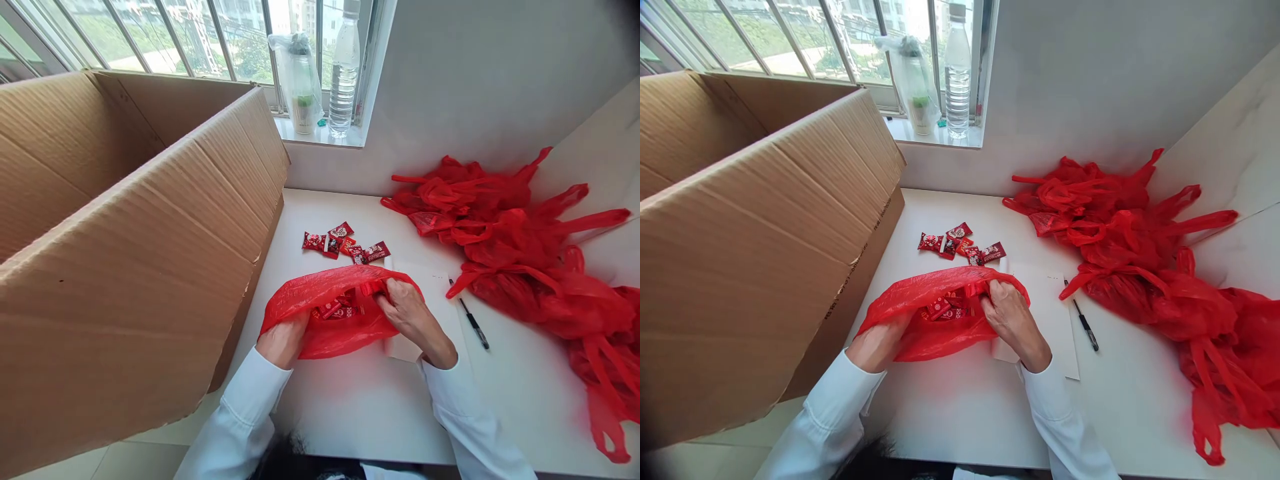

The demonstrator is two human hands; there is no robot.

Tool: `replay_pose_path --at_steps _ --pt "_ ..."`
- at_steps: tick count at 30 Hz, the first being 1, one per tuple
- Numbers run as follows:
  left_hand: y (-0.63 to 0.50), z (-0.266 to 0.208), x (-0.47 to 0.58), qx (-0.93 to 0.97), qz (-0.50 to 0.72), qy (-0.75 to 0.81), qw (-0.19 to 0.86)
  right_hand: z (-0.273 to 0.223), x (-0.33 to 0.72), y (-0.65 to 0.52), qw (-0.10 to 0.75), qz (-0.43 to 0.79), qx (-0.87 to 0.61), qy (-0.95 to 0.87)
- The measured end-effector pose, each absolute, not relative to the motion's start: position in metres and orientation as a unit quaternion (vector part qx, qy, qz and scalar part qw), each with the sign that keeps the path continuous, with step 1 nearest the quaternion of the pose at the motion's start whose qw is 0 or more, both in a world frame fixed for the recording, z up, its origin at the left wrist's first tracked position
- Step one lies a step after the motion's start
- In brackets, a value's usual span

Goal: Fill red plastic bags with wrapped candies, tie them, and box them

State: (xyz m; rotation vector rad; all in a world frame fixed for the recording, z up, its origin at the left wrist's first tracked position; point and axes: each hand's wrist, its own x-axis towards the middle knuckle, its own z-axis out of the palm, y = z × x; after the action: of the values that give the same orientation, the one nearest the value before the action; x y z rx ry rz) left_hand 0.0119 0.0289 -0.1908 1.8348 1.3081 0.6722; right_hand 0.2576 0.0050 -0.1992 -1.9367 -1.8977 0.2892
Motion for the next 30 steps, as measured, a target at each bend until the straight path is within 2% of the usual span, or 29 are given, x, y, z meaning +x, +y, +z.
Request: replay_pose_path --at_steps 3,6,9,15,17,20,22,26,30 --pt "0.031 -0.179 0.014 0.804 0.144 0.474 0.329 -0.192 0.255 0.004 0.204 0.119 -0.660 -0.713" --pt "0.030 -0.165 0.026 0.804 0.154 0.474 0.325 -0.183 0.250 0.001 0.237 0.143 -0.588 -0.760" --pt "0.028 -0.161 0.039 0.743 0.231 0.489 0.393 -0.178 0.240 -0.004 0.272 0.138 -0.542 -0.783" --pt "0.023 -0.177 0.053 0.591 0.312 0.394 0.631 -0.172 0.224 -0.017 0.304 0.144 -0.485 -0.807" --pt "0.020 -0.178 0.054 0.534 0.347 0.385 0.668 -0.168 0.225 -0.020 0.317 0.179 -0.487 -0.794" --pt "0.017 -0.177 0.051 0.469 0.364 0.370 0.715 -0.167 0.232 -0.021 0.396 0.253 -0.523 -0.711" --pt "0.018 -0.176 0.049 0.455 0.362 0.381 0.719 -0.171 0.236 -0.017 0.439 0.358 -0.518 -0.641" --pt "0.027 -0.177 0.052 0.457 0.366 0.397 0.707 -0.187 0.238 -0.002 0.453 0.560 -0.442 -0.535" --pt "0.044 -0.181 0.060 0.451 0.357 0.381 0.724 -0.201 0.240 0.016 0.495 0.549 -0.451 -0.500"
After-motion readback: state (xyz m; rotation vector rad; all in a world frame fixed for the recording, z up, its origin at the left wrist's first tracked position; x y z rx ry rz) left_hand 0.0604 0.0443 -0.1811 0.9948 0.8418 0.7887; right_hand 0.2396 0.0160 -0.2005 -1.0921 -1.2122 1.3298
